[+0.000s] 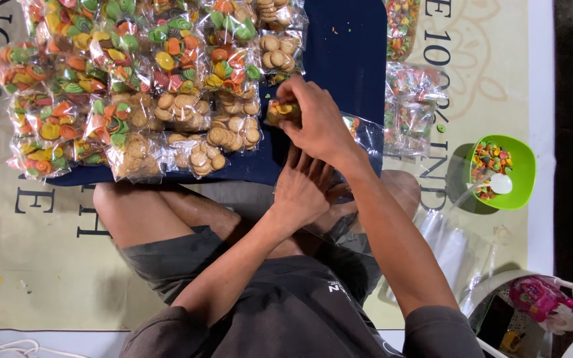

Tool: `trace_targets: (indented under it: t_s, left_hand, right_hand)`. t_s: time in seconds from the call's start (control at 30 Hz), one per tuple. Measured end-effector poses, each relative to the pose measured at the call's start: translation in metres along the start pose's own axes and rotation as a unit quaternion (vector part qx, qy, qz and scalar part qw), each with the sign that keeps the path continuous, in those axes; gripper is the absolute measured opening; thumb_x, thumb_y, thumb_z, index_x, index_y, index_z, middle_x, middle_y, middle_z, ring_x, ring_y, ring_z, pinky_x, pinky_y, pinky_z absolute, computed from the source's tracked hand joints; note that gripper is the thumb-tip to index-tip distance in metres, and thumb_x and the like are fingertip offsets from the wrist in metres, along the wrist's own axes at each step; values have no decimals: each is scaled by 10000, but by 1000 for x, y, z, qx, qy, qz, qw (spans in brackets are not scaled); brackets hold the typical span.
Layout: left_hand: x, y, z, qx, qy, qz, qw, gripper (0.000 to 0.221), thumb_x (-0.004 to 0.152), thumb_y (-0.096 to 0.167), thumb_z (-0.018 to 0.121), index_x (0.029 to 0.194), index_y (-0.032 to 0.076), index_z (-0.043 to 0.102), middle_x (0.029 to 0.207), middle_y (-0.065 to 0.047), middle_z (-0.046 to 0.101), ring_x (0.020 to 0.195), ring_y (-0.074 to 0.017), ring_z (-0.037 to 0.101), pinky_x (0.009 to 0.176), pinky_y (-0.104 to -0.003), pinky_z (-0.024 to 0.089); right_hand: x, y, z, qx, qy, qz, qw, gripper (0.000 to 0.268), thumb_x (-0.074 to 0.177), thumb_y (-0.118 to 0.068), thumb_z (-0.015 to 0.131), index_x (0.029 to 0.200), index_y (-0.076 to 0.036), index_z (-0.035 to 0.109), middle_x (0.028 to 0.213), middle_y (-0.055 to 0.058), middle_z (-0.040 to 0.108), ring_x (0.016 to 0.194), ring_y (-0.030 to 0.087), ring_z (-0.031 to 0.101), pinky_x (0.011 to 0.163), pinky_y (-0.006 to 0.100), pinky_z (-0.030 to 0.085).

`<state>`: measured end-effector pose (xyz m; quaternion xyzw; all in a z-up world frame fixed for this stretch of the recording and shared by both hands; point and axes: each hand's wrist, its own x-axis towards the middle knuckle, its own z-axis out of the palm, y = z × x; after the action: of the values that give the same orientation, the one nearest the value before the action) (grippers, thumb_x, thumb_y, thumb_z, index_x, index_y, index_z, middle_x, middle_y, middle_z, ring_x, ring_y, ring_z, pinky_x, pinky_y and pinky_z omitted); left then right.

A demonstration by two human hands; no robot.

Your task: Packaging small snacks into individual plastic bags while sitting on the floor.

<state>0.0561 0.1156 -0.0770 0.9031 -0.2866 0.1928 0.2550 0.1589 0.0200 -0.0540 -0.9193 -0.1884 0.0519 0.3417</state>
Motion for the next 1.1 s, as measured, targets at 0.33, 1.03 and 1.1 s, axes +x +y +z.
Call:
trace_targets:
  t_s: [0.33,1.03,1.1]
  left_hand:
    - [0,-14,16,32,-54,-16,998,956,803,586,751,1538,83,405,1543,-222,447,1514,-499,249,1224,-661,210]
    - [17,9,-28,-259,56,-149,953,369,1001,256,701,1327,96,639,1317,-92,556,1180,-313,544,1001,-435,471]
    - [19,19,-34,-402,66,-213,888,225,983,274,698,1165,144,725,1001,-1,739,830,-198,788,750,-315,681]
  right_hand:
    - [-33,4,-37,320,156,-35,934,434,884,-145,869,1263,-64,672,1137,99,705,1067,198,669,917,402,579]
    - [-137,21,-57,614,293,58,730,363,860,107,723,1190,50,583,1111,177,689,1010,274,750,808,382,683]
    - [-137,10,-50,613,306,57,726,360,855,109,730,1181,57,588,1098,185,691,989,265,750,813,378,684]
